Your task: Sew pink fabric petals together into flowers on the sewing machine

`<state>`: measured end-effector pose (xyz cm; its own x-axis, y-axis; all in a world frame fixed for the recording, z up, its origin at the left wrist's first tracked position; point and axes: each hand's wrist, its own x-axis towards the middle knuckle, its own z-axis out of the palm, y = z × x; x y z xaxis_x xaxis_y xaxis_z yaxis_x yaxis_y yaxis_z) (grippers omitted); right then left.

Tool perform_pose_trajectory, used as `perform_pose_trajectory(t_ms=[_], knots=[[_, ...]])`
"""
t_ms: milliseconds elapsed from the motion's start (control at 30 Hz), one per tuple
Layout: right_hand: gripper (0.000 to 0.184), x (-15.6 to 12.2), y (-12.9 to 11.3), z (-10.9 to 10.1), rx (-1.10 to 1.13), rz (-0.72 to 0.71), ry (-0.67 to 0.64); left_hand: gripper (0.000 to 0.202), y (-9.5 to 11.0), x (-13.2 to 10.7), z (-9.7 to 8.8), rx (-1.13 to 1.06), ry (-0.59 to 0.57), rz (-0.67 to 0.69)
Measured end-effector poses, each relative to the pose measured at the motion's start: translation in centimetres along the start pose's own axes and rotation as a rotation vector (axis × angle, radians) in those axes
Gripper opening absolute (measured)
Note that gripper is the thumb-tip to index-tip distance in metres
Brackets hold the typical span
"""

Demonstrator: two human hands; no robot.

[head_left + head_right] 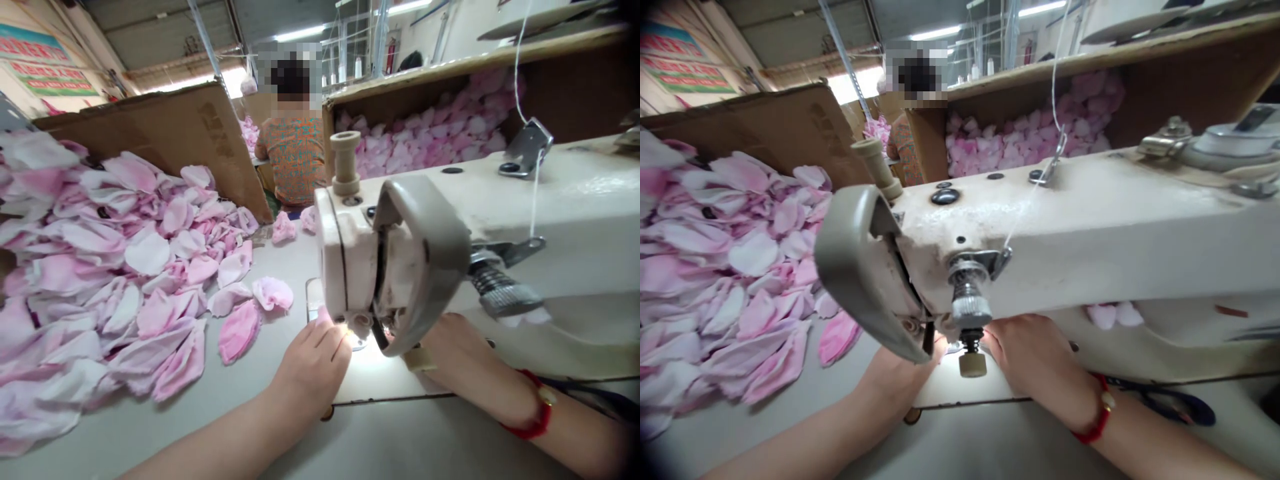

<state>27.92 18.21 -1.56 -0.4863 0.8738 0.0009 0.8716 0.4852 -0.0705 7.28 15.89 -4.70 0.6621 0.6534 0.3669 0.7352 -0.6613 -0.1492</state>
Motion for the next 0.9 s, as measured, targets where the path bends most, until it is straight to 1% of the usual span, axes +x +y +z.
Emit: perform_pose_trajectory(t_ms=[100,167,267,367,467,533,633,700,800,900], knots=[[0.023,0.2,0.2,0.1,-0.071,0.013,-0.034,0.022,-0.3,-0.1,0.7,0.025,-0.026,0.001],[0.023,0.3,0.2,0.0,-0.080,0.018,-0.045,0.020,-0.4,-0.1,1.1,0.016,-0.047,0.003],[0.024,0.3,0.1,-0.1,-0.068,0.026,-0.022,0.020,-0.6,-0.1,1.2,-0.011,-0.049,0.010],[0.026,0.1,0.0,0.0,-0.057,0.009,0.056,0.019,-1.0,0.0,0.6,-0.063,-0.034,0.011],[0.030,-0.1,0.1,0.0,-0.040,-0.023,0.120,0.019,-1.3,0.4,-0.6,-0.151,-0.041,0.033],[0.029,0.0,0.3,-0.1,-0.028,-0.034,0.154,0.019,-1.2,0.7,-1.5,-0.167,-0.040,0.034],[0.030,0.2,0.5,-0.3,-0.042,-0.024,0.192,0.024,-0.3,0.9,-2.3,-0.111,-0.002,0.019],[0.031,0.3,0.3,-0.4,-0.063,-0.002,0.203,0.029,0.4,0.9,-2.5,-0.015,0.020,0.015],[0.025,0.1,-0.2,-0.7,-0.086,0.020,0.206,0.032,1.0,0.8,-2.5,0.158,0.009,0.032],[0.019,-1.1,0.3,-1.7,-0.105,0.012,0.199,0.035,1.0,0.4,-2.9,0.187,-0.029,0.072]])
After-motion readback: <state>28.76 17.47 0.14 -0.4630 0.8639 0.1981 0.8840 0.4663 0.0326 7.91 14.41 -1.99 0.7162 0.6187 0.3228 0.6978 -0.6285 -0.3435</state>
